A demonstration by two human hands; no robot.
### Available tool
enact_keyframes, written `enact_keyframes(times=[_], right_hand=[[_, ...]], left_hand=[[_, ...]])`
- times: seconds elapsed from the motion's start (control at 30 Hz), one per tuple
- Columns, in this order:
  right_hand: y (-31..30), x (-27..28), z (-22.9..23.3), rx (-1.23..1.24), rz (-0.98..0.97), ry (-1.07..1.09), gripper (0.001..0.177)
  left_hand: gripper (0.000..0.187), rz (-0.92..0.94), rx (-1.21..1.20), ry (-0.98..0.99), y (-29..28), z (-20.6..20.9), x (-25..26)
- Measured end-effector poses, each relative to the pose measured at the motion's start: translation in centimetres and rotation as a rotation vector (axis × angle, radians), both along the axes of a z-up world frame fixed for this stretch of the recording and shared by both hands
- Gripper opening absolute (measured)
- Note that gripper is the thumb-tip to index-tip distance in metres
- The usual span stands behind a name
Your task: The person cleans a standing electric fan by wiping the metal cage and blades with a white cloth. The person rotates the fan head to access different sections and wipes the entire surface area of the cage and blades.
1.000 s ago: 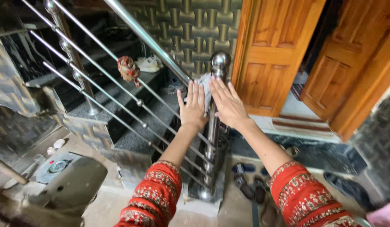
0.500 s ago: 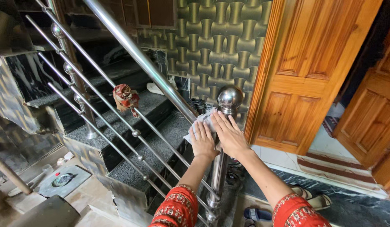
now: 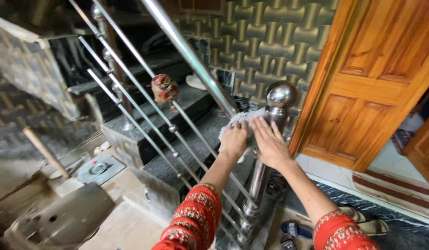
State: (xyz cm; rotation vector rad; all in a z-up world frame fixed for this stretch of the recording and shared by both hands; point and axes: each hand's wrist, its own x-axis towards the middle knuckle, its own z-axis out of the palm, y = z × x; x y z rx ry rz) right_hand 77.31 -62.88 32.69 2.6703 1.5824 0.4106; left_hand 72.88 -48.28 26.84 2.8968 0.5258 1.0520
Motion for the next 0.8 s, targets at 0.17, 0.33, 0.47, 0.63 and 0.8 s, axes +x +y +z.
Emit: enact_keyframes(times=[0.17,0.33,0.47,0.63,0.8], right_hand=[[1.0,-2.4,2.1,0.153,-0.036,0.105,0.128],[2.1,-3.3,2.9,0.369,0.07,0.121,0.094],[1.6,-6.9,3.6,0.407,-0.05,0.52,0.067],[0.1,-12.4,5.7,0.58,0.047,0.442,0.065],[-2.3,-18.2,7.1,0.556,0.115,0.235,0.065]], left_hand=[[0.053,-0.149,0.037,-0.04,1.1,4.6,-6.2],[0.064,-0.249,0.01,0.036,2.4,8.4,-12.5],[0.06,-0.055,-0.147,0.355,1.1,11.0,-16.8],[0.127,-0.111,-0.18,0.204,-1.1,12.0,-21.0],[0.065,-0.06,-0.148,0.189,-1.2,12.1,-24.1]])
